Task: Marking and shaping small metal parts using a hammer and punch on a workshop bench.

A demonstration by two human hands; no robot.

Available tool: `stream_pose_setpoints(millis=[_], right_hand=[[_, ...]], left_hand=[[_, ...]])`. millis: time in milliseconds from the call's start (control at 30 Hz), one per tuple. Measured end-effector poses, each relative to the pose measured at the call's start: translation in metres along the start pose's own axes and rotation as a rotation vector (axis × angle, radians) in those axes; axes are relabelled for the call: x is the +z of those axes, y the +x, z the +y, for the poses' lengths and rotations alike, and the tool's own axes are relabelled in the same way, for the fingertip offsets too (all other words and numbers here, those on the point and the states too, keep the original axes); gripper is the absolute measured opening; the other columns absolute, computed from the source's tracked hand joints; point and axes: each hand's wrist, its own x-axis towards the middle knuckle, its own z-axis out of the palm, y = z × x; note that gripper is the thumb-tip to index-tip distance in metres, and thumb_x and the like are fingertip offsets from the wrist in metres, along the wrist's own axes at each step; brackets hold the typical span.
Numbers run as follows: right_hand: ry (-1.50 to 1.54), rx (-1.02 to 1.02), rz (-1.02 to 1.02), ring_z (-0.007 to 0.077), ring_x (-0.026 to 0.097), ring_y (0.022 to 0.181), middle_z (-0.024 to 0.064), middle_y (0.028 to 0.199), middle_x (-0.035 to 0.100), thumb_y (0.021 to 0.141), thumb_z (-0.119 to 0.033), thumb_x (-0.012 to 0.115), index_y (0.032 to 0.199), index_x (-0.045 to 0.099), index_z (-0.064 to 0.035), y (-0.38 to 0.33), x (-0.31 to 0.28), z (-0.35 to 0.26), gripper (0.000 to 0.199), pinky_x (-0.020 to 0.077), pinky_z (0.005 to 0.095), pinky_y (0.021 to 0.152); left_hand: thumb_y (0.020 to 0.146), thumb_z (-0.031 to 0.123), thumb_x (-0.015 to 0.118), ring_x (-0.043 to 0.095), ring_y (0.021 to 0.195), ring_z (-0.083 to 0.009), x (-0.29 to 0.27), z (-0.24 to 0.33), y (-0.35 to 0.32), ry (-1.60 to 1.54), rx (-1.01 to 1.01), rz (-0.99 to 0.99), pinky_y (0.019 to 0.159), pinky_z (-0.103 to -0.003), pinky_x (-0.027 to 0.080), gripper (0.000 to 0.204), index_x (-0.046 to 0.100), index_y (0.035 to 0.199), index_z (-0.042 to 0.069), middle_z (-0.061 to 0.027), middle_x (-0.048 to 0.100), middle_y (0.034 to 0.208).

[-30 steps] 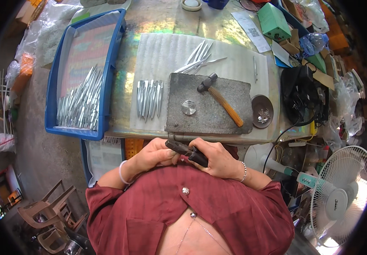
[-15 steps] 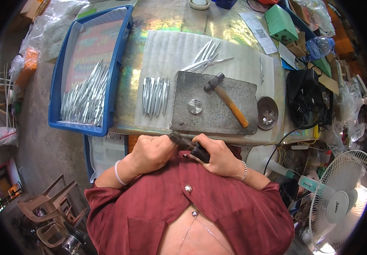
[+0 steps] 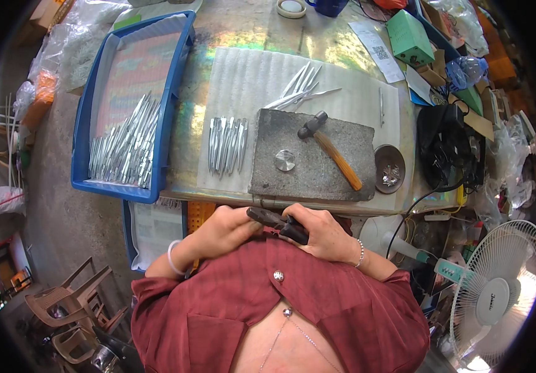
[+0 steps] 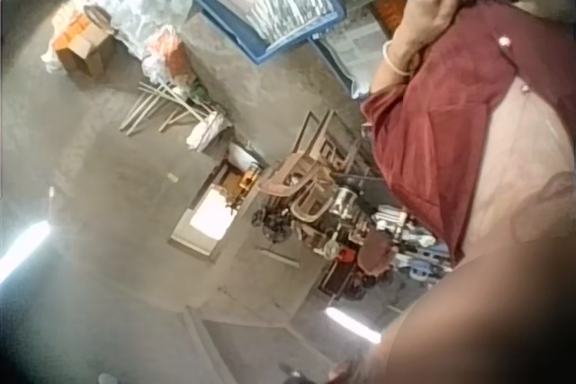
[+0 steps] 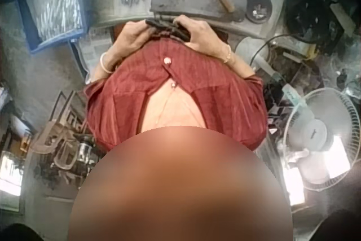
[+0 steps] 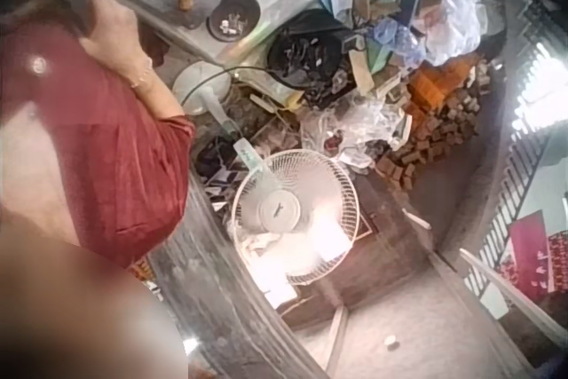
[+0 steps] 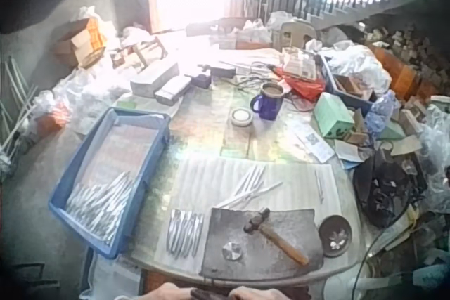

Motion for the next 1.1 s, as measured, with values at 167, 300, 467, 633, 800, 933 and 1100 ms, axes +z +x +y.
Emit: stream_pose_setpoints(millis=[167,300,467,633,800,933,1100], right_hand=[[0.043,0.058,-0.014,0.0317,0.062,0.072,0.0164,0.081,0.059,0.078,-0.015,0.071,0.104,0.05,-0.0012,0.003,0.003,0.003,0.037,0.0467,0.0351,0.065],[0.051,0.074,-0.024,0.0307,0.063,0.072,0.0162,0.08,0.061,0.078,-0.015,0.071,0.104,0.05,-0.0012,0.005,0.005,0.003,0.036,0.0471,0.0355,0.064],[0.019,0.062,-0.045,0.0319,0.062,0.073,0.016,0.081,0.061,0.077,-0.016,0.072,0.103,0.051,-0.001,0.004,0.001,-0.001,0.037,0.0473,0.0357,0.064],[0.03,0.069,-0.073,0.033,0.062,0.075,0.0164,0.083,0.061,0.076,-0.017,0.073,0.102,0.051,-0.0008,0.004,0.003,0.0,0.038,0.0474,0.0357,0.065],[0.008,0.115,0.12,0.0299,0.064,0.076,0.0162,0.084,0.061,0.08,-0.018,0.071,0.102,0.051,-0.0005,0.001,0.0,-0.005,0.035,0.0481,0.0357,0.066],[0.231,0.238,0.232,0.0103,0.054,0.065,0.0056,0.073,0.055,0.084,-0.014,0.066,0.1,0.05,-0.0036,-0.008,-0.017,0.003,0.024,0.043,0.025,0.061],[0.465,0.239,0.064,0.0058,0.047,0.07,0.0011,0.073,0.052,0.087,-0.014,0.063,0.098,0.049,-0.0045,0.023,-0.012,-0.004,0.02,0.0415,0.0236,0.065]], left_hand=[[0.08,0.002,0.062,0.059,0.055,-0.0236,-0.015,0.005,-0.003,0.882,0.368,-0.022,0.046,-0.033,0.046,0.016,0.06,0.095,0.002,-0.0079,0.058,0.068],[0.08,0.003,0.062,0.06,0.057,-0.0244,-0.014,-0.012,0.002,0.619,0.412,0.056,0.047,-0.033,0.046,0.017,0.06,0.097,0.002,-0.0081,0.059,0.069],[0.096,0.016,0.051,0.046,0.059,-0.0059,-0.011,-0.028,-0.009,-0.357,-0.162,-0.162,0.055,-0.024,0.038,0.019,0.061,0.087,0.003,0.0017,0.055,0.068],[0.097,0.019,0.051,0.043,0.058,-0.0057,-0.006,-0.049,-0.015,-0.997,-0.344,-0.295,0.055,-0.024,0.038,0.022,0.06,0.083,0.003,0.0017,0.052,0.065],[0.087,0.009,0.058,0.053,0.051,-0.0216,-0.017,-0.01,-0.018,0.567,0.204,0.077,0.046,-0.035,0.042,0.007,0.058,0.084,0.002,-0.0087,0.049,0.059],[0.08,-0.002,0.062,0.056,0.051,-0.026,-0.046,-0.043,-0.049,0.92,0.21,0.41,0.047,-0.034,0.045,0.008,0.06,0.088,0.0,-0.0101,0.052,0.062],[0.083,0.0,0.064,0.038,0.048,-0.0031,-0.02,0.006,-0.003,0.189,0.086,0.482,0.044,-0.023,0.031,0.018,0.06,0.101,0.002,0.003,0.043,0.055]])
